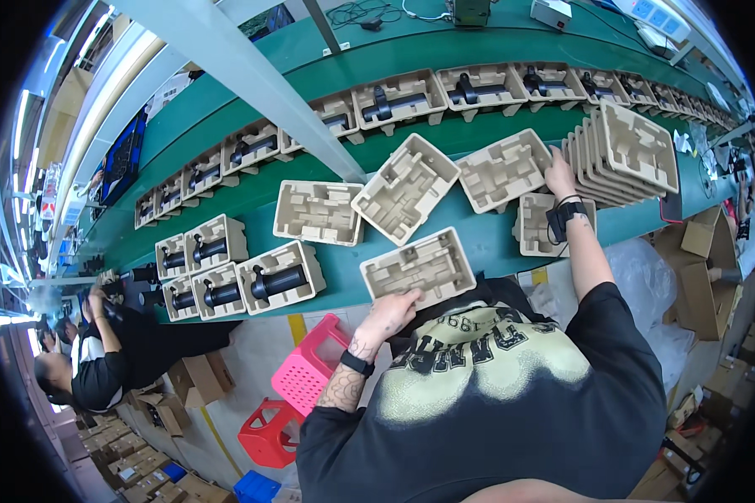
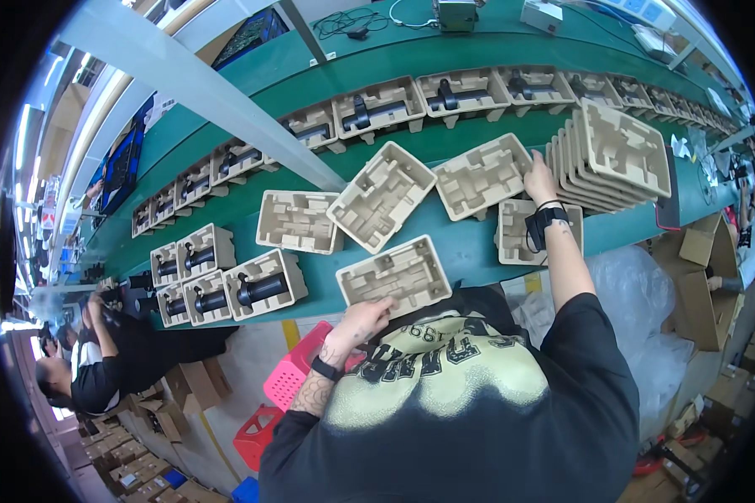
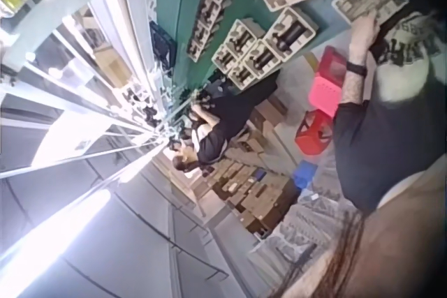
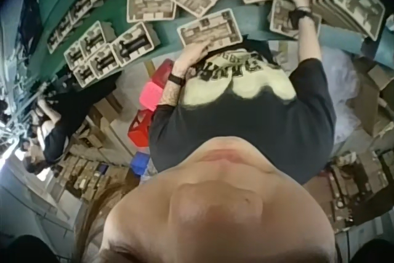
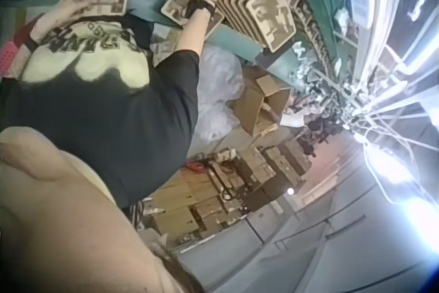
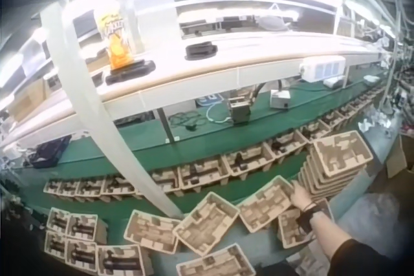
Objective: Packaging binocular-like optical components and adjusting their straps on an assembly line.
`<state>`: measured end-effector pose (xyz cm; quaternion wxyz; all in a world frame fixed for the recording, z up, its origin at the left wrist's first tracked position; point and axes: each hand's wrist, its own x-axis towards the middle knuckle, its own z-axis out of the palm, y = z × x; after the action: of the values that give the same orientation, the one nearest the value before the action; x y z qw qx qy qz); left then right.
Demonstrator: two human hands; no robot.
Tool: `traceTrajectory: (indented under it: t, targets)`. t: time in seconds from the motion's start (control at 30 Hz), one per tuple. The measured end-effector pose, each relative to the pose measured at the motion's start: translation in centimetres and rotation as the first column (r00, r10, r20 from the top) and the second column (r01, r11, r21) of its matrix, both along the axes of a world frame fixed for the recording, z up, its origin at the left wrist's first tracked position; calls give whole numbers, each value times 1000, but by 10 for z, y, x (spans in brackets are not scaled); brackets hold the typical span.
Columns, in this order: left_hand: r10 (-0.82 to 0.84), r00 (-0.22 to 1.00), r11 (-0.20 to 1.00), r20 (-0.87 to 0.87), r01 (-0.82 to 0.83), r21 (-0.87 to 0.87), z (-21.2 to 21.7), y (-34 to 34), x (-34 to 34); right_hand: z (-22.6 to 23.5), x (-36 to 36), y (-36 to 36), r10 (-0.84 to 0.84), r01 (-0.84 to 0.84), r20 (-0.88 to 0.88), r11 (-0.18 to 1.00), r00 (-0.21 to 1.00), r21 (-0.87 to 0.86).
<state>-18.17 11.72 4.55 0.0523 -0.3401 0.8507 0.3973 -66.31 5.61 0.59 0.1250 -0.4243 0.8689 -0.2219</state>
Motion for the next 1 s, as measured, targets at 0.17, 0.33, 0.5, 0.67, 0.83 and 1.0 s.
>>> traceTrajectory:
  t: [0.17, 0.33, 0.5, 0.67, 0.83, 1.0]
  targets:
    - [-40, 998, 988, 56, 48, -147, 26, -11, -19, -45, -18, 17, 15, -16, -15, 999, 1000, -39]
    - [174, 953, 825, -249, -279, -492, 35, -74, -94, 40, 49, 43, 224, -247, -114, 929, 968, -276]
    - [263, 950, 893, -166, -305, -330, -24, -129, -129, 153, 53, 117, -37, -7, -49, 721, 998, -693]
    - [213, 970, 929, -118, -238, -282, -16, -136, -125, 186, -119, 170, -390, 217, 5, 501, 921, -838]
    - [289, 951, 928, 112, -249, -277, -11, -133, -137, 158, -211, 165, -114, 269, 565, 942, 817, -200]
    - [311, 950, 935, 38, -299, -192, 81, -106, -242, 137, -259, 172, 20, 383, 516, 644, 857, -662]
